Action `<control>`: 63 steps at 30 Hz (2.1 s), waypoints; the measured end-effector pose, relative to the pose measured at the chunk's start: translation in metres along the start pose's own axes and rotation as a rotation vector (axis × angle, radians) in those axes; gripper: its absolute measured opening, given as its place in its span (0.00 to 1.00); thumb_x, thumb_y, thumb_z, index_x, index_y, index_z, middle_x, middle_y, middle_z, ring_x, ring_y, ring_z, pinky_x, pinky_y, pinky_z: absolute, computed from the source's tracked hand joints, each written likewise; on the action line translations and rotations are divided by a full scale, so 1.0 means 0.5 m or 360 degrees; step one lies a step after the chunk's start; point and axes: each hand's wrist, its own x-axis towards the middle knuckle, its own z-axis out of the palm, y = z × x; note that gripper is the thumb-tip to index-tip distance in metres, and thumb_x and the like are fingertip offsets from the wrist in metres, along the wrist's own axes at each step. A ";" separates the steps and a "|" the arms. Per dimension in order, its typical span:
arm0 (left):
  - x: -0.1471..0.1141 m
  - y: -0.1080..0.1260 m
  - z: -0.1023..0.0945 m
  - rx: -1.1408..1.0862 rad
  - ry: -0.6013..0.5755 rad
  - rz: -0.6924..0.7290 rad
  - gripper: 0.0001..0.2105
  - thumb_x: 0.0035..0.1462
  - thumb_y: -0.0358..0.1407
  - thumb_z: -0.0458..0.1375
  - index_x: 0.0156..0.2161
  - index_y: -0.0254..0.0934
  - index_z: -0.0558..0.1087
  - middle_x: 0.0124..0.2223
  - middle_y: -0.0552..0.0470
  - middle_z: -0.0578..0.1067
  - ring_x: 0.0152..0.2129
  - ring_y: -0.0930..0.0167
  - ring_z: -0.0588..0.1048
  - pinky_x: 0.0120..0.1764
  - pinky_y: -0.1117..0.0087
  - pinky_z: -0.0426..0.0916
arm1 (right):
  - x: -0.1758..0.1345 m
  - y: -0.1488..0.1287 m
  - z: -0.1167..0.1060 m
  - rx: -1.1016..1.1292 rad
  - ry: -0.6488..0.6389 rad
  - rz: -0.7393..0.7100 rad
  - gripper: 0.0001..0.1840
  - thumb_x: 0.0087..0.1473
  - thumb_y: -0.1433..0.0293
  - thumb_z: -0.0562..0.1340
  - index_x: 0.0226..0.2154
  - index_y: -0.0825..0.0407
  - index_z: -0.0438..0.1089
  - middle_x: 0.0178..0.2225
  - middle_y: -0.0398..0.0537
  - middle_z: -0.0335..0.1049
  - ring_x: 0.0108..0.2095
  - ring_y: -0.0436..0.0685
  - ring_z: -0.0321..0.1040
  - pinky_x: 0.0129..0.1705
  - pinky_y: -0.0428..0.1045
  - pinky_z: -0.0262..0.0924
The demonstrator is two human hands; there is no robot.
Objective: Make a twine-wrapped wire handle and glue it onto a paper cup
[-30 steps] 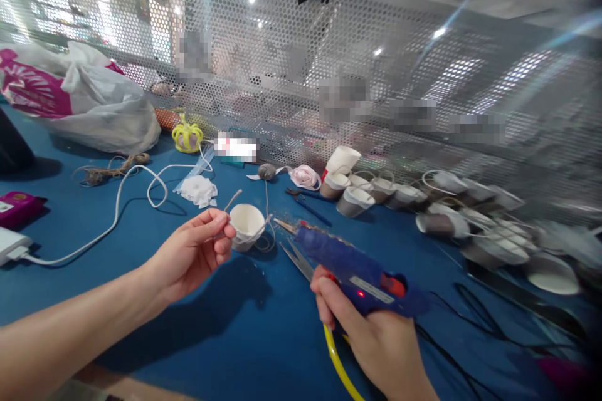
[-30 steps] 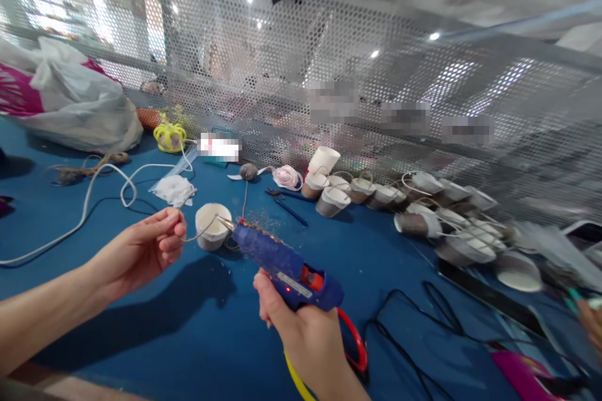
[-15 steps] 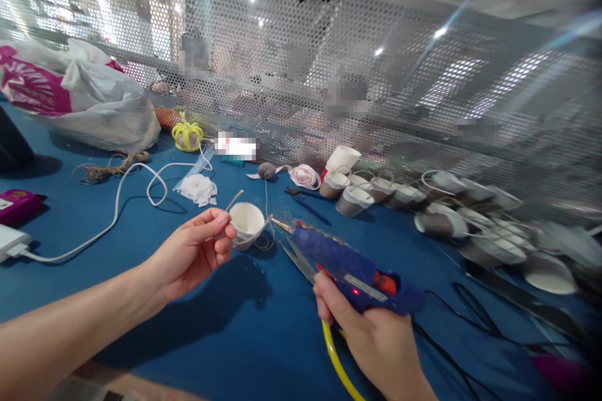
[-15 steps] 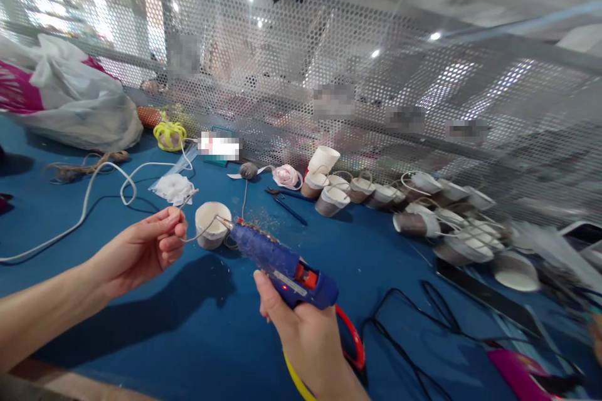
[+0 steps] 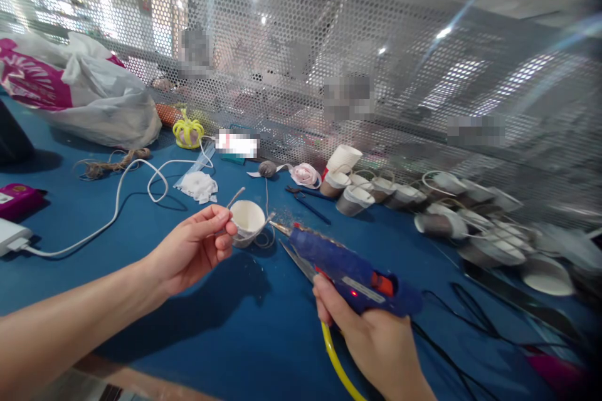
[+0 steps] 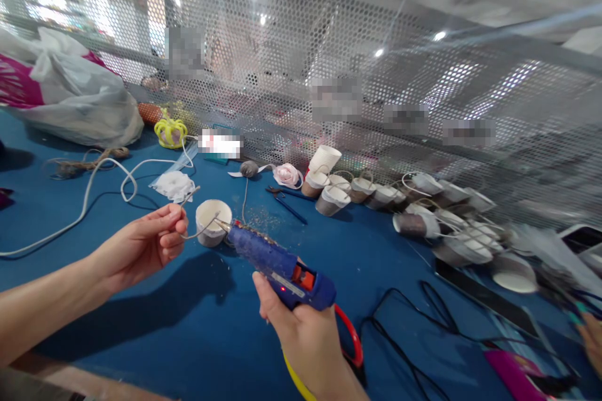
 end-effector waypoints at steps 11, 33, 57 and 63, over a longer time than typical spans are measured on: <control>-0.001 -0.003 0.000 0.0028 -0.0016 0.0014 0.06 0.53 0.26 0.53 0.26 0.31 0.65 0.23 0.54 0.69 0.14 0.83 0.65 0.18 0.83 0.62 | 0.005 -0.002 -0.005 -0.0055 0.0054 -0.0099 0.22 0.48 0.61 0.59 0.09 0.51 0.62 0.13 0.44 0.66 0.18 0.52 0.67 0.26 0.45 0.64; -0.001 0.000 0.004 -0.0003 -0.0013 -0.0022 0.06 0.53 0.25 0.53 0.25 0.31 0.65 0.22 0.54 0.69 0.13 0.83 0.64 0.18 0.83 0.63 | 0.003 -0.002 -0.003 -0.0023 0.0002 -0.0092 0.22 0.47 0.60 0.59 0.09 0.51 0.61 0.14 0.44 0.67 0.18 0.52 0.67 0.24 0.45 0.64; 0.001 0.009 -0.003 0.0346 0.0025 0.0190 0.06 0.49 0.30 0.59 0.26 0.32 0.65 0.22 0.55 0.71 0.13 0.82 0.64 0.17 0.82 0.60 | 0.007 0.003 -0.018 -0.0055 -0.0131 -0.0072 0.24 0.48 0.59 0.58 0.08 0.51 0.58 0.11 0.43 0.63 0.18 0.52 0.66 0.24 0.45 0.60; 0.001 0.012 -0.002 0.0290 0.0006 0.0214 0.06 0.50 0.29 0.58 0.25 0.32 0.65 0.22 0.55 0.70 0.13 0.82 0.64 0.17 0.83 0.60 | 0.014 0.000 -0.020 -0.0068 -0.0215 -0.0052 0.24 0.49 0.59 0.57 0.09 0.51 0.58 0.11 0.43 0.62 0.18 0.52 0.64 0.25 0.45 0.60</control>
